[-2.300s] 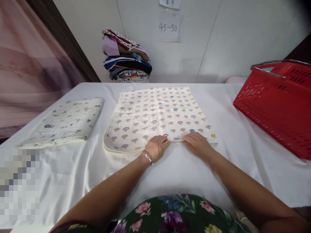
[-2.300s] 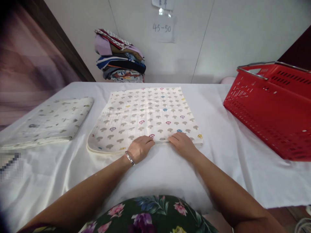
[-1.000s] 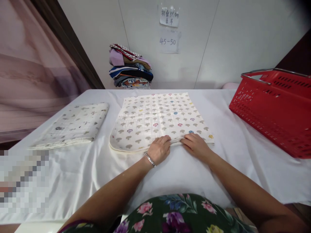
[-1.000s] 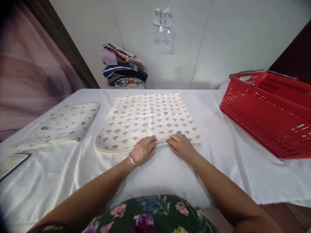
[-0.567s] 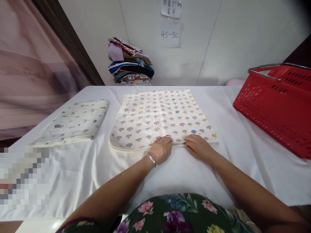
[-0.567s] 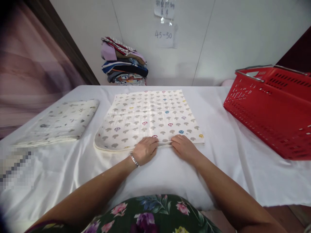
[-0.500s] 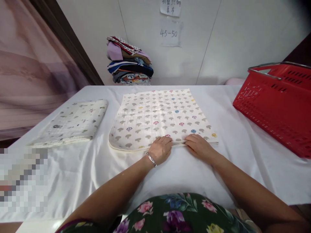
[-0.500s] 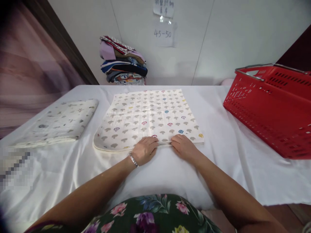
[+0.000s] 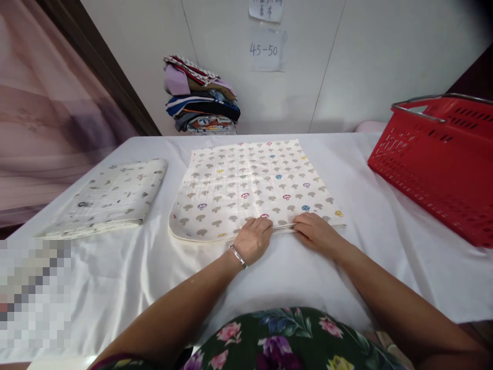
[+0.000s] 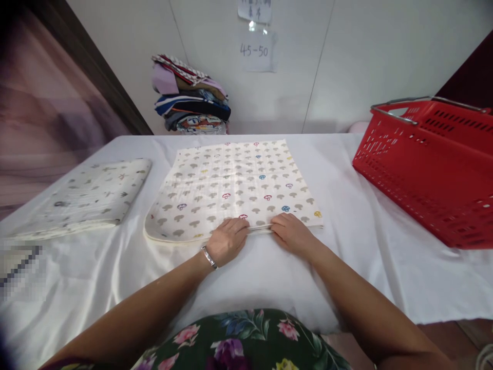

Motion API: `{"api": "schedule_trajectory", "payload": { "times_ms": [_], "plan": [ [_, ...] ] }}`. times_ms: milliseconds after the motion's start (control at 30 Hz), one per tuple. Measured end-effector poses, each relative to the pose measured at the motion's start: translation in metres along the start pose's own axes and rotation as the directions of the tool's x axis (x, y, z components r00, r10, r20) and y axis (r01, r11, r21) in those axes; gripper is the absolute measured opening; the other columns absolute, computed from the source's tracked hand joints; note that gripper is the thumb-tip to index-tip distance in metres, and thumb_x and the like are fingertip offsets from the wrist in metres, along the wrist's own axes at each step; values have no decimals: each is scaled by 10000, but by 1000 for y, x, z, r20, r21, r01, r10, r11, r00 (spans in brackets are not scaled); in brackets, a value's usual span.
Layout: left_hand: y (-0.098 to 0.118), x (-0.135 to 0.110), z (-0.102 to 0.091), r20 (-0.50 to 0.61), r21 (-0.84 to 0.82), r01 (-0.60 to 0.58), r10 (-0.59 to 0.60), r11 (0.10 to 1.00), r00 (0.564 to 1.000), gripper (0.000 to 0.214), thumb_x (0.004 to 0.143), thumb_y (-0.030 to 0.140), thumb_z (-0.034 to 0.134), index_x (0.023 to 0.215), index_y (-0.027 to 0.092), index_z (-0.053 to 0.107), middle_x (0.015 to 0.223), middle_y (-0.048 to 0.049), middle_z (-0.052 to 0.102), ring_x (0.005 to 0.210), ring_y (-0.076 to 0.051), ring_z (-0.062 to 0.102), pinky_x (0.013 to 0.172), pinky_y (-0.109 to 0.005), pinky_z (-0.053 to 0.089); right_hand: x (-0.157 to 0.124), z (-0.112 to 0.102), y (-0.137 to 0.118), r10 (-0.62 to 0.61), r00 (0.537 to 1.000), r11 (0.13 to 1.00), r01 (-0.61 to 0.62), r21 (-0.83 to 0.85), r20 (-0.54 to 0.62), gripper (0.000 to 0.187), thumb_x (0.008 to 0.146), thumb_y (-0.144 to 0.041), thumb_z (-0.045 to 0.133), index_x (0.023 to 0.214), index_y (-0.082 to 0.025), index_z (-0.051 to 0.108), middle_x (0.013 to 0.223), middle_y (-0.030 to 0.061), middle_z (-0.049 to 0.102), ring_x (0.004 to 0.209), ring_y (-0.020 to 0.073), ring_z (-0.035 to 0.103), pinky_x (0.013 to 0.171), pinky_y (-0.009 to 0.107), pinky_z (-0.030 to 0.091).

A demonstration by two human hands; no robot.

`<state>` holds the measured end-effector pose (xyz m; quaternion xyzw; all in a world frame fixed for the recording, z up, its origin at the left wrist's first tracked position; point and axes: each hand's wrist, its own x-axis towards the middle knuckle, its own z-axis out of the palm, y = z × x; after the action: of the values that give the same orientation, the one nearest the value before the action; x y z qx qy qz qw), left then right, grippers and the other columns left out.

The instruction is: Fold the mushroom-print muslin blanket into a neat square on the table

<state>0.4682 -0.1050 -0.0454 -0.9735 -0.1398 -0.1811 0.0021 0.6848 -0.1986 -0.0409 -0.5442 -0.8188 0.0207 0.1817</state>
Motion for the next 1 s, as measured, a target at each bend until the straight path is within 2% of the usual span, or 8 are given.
{"api": "schedule_trajectory", "payload": {
  "times_ms": [233, 500, 700, 1000],
  "plan": [
    [-3, 0, 4, 20, -24, 13, -13, 1000, 1000, 183, 826, 114, 402, 859, 159, 576, 902, -77, 581, 856, -187, 530, 746, -341, 413, 0, -3, -2, 16, 999, 996, -13, 86, -29, 144, 867, -226, 444, 889, -190, 582, 977, 84, 593, 890, 196, 524, 774, 366, 421],
    [-6, -2, 8, 14, -63, 18, -17, 998, 1000, 152, 799, 118, 434, 874, 166, 557, 934, -66, 585, 874, -189, 521, 763, -333, 400, 1, -2, -3, 132, 987, 981, -117, 153, -88, 177, 898, -197, 393, 1000, -204, 537, 917, 63, 617, 852, 187, 544, 754, 342, 444],
    [-7, -2, 8, 23, -58, 10, -9, 998, 1000, 180, 804, 121, 431, 929, 168, 552, 945, -66, 581, 904, -199, 520, 778, -338, 398, 2, 0, -2, 93, 990, 987, -78, 143, -106, 193, 902, -190, 382, 974, -200, 560, 938, 64, 616, 876, 191, 532, 763, 347, 446],
    [-5, -3, 6, 24, -68, 30, -28, 997, 999, 305, 798, 104, 429, 1072, 180, 540, 1054, -71, 559, 959, -202, 508, 813, -347, 403, 3, 5, -1, 91, 971, 989, -63, 133, -219, 188, 895, -189, 408, 950, -194, 588, 952, 69, 608, 867, 177, 526, 759, 335, 444]
  ]
}}
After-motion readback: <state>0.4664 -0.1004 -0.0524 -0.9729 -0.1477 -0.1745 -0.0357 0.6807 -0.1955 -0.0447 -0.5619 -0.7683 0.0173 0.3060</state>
